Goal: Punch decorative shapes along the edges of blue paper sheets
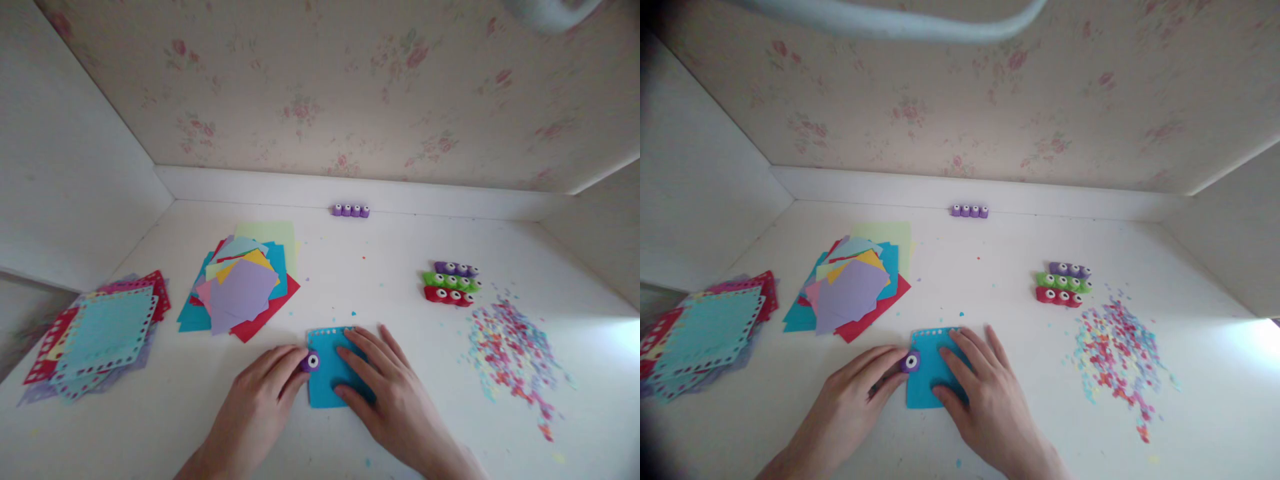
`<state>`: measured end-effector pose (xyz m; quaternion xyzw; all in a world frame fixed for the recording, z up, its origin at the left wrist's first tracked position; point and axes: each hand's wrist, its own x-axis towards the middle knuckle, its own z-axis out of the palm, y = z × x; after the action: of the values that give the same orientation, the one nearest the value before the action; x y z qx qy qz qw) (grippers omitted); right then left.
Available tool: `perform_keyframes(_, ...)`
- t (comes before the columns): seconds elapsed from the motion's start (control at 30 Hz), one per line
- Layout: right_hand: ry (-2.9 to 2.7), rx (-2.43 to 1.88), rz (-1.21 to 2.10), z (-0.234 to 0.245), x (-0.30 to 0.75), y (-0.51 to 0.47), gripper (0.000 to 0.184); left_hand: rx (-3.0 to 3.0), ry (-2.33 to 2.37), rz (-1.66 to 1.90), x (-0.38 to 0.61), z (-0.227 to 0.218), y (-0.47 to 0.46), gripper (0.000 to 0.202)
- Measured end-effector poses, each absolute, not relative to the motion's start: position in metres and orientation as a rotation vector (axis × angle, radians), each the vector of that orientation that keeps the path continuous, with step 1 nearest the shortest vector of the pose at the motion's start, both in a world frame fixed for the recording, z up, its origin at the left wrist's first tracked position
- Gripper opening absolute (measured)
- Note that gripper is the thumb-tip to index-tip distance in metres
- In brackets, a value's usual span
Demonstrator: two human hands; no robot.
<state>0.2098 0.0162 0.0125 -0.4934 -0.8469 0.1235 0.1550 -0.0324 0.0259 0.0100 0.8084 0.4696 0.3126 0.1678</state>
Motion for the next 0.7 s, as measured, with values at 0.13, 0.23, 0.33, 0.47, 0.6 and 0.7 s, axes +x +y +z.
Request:
perform_keyframes(0.13,-2.482,-1.379,0.270,0.0143,0.2113,0.0172,0.041,2.312,1.335,0.885,-0.0328,0.0101,0.0272,0.021)
perform_keyframes(0.23,-2.509,-1.369,0.238,0.0144,0.2122,0.0174,0.042,2.313,1.337,0.900,-0.0328,0.0108,0.0274,0.021)
perform_keyframes(0.33,-2.504,-1.365,0.232,0.0137,0.2126,0.0176,0.041,2.309,1.340,0.917,-0.0322,0.0110,0.0272,0.021)
perform_keyframes(0.47,-2.490,-1.364,0.244,0.0124,0.2128,0.0181,0.041,2.300,1.344,0.915,-0.0327,0.0088,0.0260,0.020)
perform_keyframes(0.6,-2.498,-1.372,0.252,0.0124,0.2130,0.0184,0.042,2.242,1.353,0.883,-0.0335,0.0104,0.0254,0.023)
perform_keyframes(0.7,-2.495,-1.379,0.263,0.0132,0.2125,0.0184,0.041,2.140,1.372,0.840,-0.0311,0.0165,0.0274,0.028)
